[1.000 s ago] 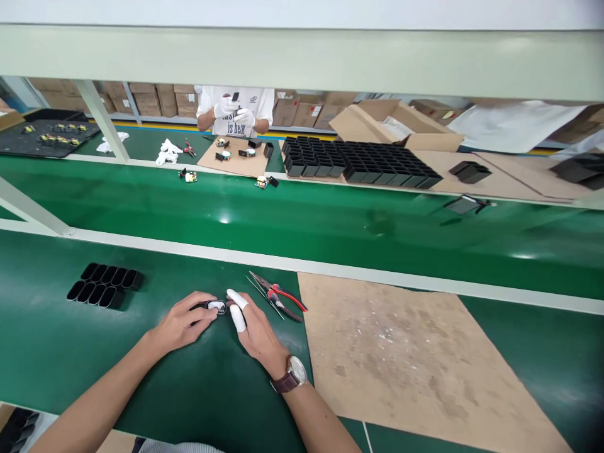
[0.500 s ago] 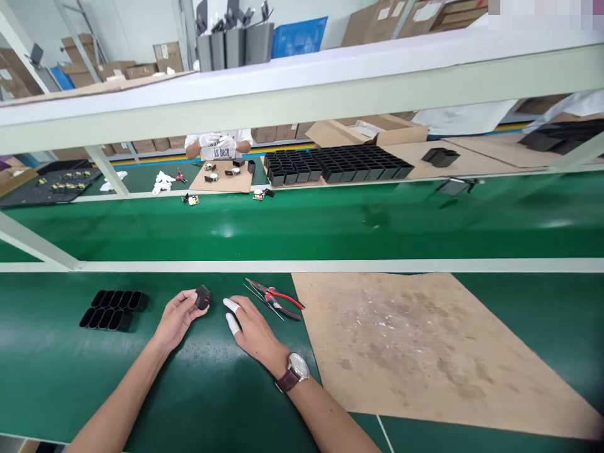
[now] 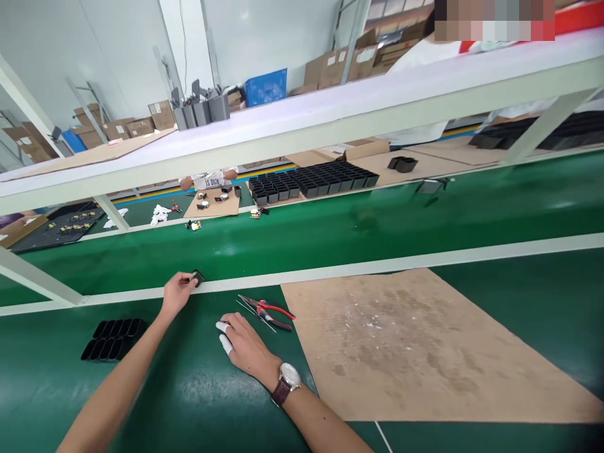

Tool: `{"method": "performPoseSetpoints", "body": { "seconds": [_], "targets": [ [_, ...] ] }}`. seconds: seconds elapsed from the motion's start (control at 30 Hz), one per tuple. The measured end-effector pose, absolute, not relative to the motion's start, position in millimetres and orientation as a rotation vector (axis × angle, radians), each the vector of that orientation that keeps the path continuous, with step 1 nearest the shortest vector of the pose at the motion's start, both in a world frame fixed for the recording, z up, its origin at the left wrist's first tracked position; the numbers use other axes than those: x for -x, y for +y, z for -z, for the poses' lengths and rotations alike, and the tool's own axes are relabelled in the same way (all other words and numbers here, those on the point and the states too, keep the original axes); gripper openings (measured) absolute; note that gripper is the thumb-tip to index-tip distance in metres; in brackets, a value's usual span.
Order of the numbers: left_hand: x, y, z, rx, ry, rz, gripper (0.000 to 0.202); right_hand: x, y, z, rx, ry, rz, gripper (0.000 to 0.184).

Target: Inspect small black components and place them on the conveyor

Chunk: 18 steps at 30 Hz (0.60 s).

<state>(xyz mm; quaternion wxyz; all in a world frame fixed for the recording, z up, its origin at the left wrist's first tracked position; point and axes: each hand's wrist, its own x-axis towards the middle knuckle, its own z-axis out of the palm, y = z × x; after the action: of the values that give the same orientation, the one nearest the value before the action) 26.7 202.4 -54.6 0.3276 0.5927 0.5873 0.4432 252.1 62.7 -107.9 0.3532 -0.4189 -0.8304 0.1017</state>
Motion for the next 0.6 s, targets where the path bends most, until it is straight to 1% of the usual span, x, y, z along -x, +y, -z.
{"method": "performPoseSetpoints", "body": {
  "seconds": [0.1,0.2,0.27,0.37,0.43,0.53,0.6],
  "targets": [
    [-26.5,244.1,43.6,-1.677,1.679,-1.226,0.018,-252.1,62.6,110.6,1.088,-2.156,-0.244,0.028],
    [-31.1,257.9,42.8,-1.795,1.723,-1.202,0.013,-252.2,62.7,112.9,1.094,-2.152,-0.222,0.028],
    [-31.9,254.5,43.2,-1.873,1.721,-1.191,0.018,-252.3,63.2,113.9,1.089,-2.155,-0.219,0.029],
    [-17.6,239.8,33.5,-1.967,1.729,-1.231,0.031,-252.4,64.1,114.3,1.071,-2.16,-0.227,0.028],
    [5.2,225.9,17.7,-1.994,1.768,-1.287,0.039,-252.3,64.4,113.8,1.053,-2.158,-0.231,0.027],
    [50.7,196.9,-11.2,-1.971,1.894,-1.463,0.048,-251.5,64.7,113.1,1.014,-2.146,-0.229,0.029],
    [79.3,170.9,-23.8,-1.954,2.018,-1.569,0.047,-250.9,65.0,113.1,0.985,-2.137,-0.236,0.029]
  ]
}}
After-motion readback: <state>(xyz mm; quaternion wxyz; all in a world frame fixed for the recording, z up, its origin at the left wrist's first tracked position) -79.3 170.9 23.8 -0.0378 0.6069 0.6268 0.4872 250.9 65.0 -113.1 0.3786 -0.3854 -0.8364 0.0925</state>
